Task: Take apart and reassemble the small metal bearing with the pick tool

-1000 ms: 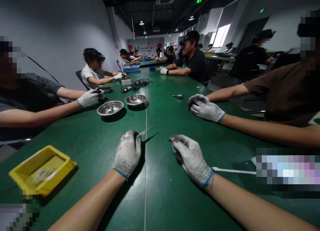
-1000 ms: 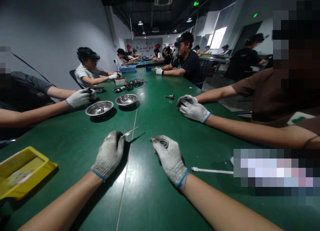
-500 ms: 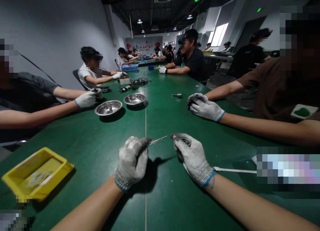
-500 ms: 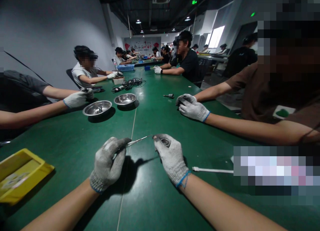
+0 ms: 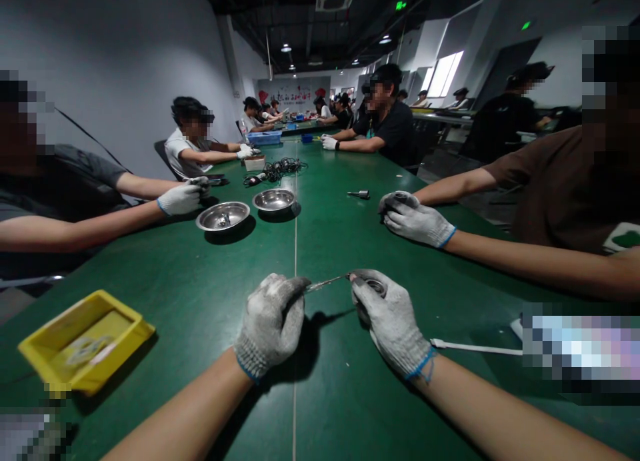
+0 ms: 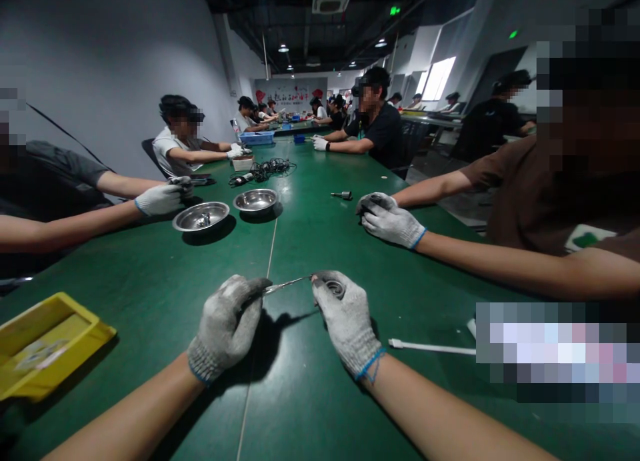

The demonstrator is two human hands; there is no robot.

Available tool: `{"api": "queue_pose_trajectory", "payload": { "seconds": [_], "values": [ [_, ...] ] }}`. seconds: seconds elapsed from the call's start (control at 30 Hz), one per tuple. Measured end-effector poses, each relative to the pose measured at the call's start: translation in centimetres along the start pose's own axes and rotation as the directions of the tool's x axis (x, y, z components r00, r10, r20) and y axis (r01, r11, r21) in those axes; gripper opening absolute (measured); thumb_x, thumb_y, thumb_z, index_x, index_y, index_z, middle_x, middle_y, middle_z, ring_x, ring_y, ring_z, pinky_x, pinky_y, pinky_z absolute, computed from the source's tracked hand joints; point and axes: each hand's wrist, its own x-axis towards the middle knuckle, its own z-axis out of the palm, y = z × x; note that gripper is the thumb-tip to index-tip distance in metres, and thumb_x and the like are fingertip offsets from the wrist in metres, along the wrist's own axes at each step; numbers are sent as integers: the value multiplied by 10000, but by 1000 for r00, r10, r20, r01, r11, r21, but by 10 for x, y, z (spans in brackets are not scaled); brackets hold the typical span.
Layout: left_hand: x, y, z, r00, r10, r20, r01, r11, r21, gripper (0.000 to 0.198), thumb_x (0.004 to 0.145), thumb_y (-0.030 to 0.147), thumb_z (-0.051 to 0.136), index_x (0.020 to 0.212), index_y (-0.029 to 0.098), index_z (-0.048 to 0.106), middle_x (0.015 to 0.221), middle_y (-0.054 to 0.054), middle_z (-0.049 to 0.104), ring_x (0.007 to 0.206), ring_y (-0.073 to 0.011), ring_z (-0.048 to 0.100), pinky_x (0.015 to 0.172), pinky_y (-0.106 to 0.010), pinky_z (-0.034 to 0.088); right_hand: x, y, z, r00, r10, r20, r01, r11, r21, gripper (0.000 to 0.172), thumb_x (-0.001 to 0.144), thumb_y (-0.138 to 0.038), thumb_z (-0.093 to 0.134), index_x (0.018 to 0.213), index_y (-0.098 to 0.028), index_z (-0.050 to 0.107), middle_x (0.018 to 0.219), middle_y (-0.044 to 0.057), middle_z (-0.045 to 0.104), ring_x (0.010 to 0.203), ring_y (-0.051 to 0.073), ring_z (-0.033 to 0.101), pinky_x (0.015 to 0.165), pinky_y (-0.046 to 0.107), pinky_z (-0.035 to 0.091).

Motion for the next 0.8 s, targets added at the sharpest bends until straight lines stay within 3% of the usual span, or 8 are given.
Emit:
{"api": "queue_pose_trajectory", "payload": {
  "seconds": [0.4,0.67,0.8],
  "values": [
    [-2,-1,3,999,8,-31,-5,997,76,230,956,165,540,1111,177,710,773,-63,699,695,-200,636,667,-336,549,-1,-4,1,999,16,35,-17,1000,27,548,747,-626,805,1014,-147,788,634,25,684,469,132,522,423,258,386],
    [0,1,3,999,3,-38,2,993,115,225,964,173,542,1085,168,731,740,-60,684,670,-193,625,620,-317,540,-2,-7,3,996,67,54,-70,996,54,518,750,-548,790,1063,-136,788,625,11,663,435,108,458,389,239,319],
    [0,1,3,999,-4,-52,10,994,106,210,966,170,546,1080,166,724,755,-62,692,680,-194,637,634,-318,547,-5,-18,3,998,51,47,-50,999,-13,493,744,-499,774,1071,-131,796,642,21,676,485,130,510,417,248,361]
  ]
}}
